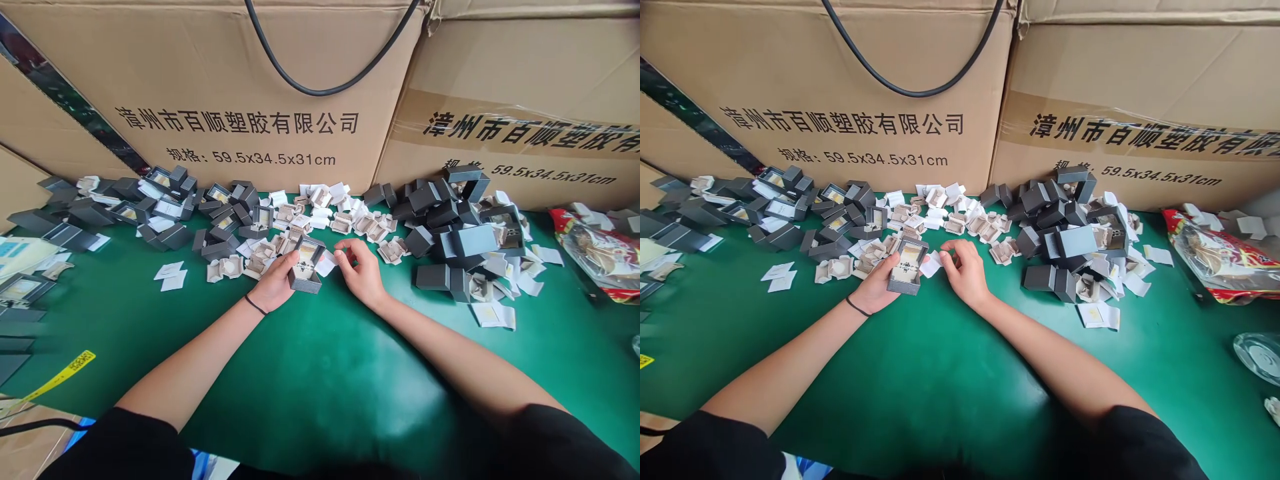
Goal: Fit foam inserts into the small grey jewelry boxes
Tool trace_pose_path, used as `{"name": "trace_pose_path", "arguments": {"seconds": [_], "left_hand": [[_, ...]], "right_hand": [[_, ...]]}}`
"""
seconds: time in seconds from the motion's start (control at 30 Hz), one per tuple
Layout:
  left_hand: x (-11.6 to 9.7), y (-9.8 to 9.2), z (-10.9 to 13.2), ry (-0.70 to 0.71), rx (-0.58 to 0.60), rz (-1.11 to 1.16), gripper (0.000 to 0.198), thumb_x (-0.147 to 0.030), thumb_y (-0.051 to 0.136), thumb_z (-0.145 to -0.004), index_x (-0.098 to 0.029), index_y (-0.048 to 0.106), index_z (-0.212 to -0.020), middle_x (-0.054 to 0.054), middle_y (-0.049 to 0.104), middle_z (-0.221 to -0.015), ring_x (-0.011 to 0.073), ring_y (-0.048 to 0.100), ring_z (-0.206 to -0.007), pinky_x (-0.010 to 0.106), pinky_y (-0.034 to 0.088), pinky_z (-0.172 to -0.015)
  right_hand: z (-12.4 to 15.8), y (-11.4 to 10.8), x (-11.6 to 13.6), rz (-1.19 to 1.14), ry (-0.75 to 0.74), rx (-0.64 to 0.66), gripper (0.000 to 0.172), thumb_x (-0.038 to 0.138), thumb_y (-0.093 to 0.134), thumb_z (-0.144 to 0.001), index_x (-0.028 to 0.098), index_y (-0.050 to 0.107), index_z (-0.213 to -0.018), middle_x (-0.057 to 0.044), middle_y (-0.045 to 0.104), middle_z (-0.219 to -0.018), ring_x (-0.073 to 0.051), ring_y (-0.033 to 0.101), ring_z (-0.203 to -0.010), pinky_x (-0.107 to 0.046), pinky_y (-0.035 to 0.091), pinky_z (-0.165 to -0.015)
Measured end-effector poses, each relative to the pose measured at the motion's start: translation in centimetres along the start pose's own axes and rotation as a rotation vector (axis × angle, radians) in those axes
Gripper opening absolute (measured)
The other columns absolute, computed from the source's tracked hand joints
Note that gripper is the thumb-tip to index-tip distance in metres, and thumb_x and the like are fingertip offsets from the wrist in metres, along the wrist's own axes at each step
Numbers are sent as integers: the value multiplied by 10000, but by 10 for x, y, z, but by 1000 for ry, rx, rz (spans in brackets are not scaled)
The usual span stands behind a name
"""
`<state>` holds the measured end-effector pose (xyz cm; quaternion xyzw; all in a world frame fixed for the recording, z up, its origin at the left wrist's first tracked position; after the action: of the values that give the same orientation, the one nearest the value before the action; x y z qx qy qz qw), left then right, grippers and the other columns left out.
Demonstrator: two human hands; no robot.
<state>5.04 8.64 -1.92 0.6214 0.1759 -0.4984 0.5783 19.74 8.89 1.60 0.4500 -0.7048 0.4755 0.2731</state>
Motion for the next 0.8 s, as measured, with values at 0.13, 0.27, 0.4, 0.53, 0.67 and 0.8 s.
{"name": "trace_pose_path", "arguments": {"seconds": [0.13,0.27,0.4,0.53,0.67,0.8], "left_hand": [[-4,0,2,39,-62,-20,380,-417,715,-707,-157,673,-982,48,703,-888,179,632,-808,269,471,-733],[0,-3,3,-3,-99,-19,371,-374,744,-678,-150,669,-964,47,697,-878,177,634,-788,276,484,-725],[3,-6,0,-20,-91,12,365,-355,704,-725,-134,656,-1011,77,695,-920,215,642,-870,314,498,-762],[0,-7,-3,10,-89,161,341,-330,614,-808,-170,612,-1110,81,672,-1052,261,606,-1042,423,458,-924],[6,-6,-3,-63,-65,214,277,-286,554,-857,-194,594,-1115,62,669,-1062,243,617,-1024,467,450,-945],[12,2,-2,-112,3,183,226,-262,525,-875,-176,605,-1068,58,680,-961,214,635,-933,439,483,-895]], "right_hand": [[2,1,17,139,-164,7,187,365,521,-871,201,610,-860,-64,586,-891,-189,518,-838,-314,439,-744],[1,8,11,158,-154,50,172,343,542,-863,200,637,-845,-57,592,-845,-188,526,-812,-315,444,-727],[-2,5,1,116,-88,26,180,339,557,-852,195,641,-783,-41,599,-805,-158,520,-713,-286,441,-653],[-5,-5,-6,2,8,-41,227,372,559,-845,188,613,-724,-18,594,-754,-114,475,-582,-257,422,-554],[-1,-13,13,-59,-113,-105,210,373,536,-868,198,615,-784,-23,599,-757,-121,497,-610,-264,431,-552],[8,-1,38,-6,-306,-26,169,338,530,-885,211,629,-833,-45,629,-798,-151,555,-708,-288,463,-606]]}}
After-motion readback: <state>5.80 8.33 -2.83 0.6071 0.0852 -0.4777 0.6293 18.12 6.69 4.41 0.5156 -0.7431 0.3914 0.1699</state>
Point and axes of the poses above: each hand's wrist, its own z-axis away from the middle knuckle, its own y-axis out of the palm, x = y × z, the point moved 9 cm from there along -z, towards the middle knuckle
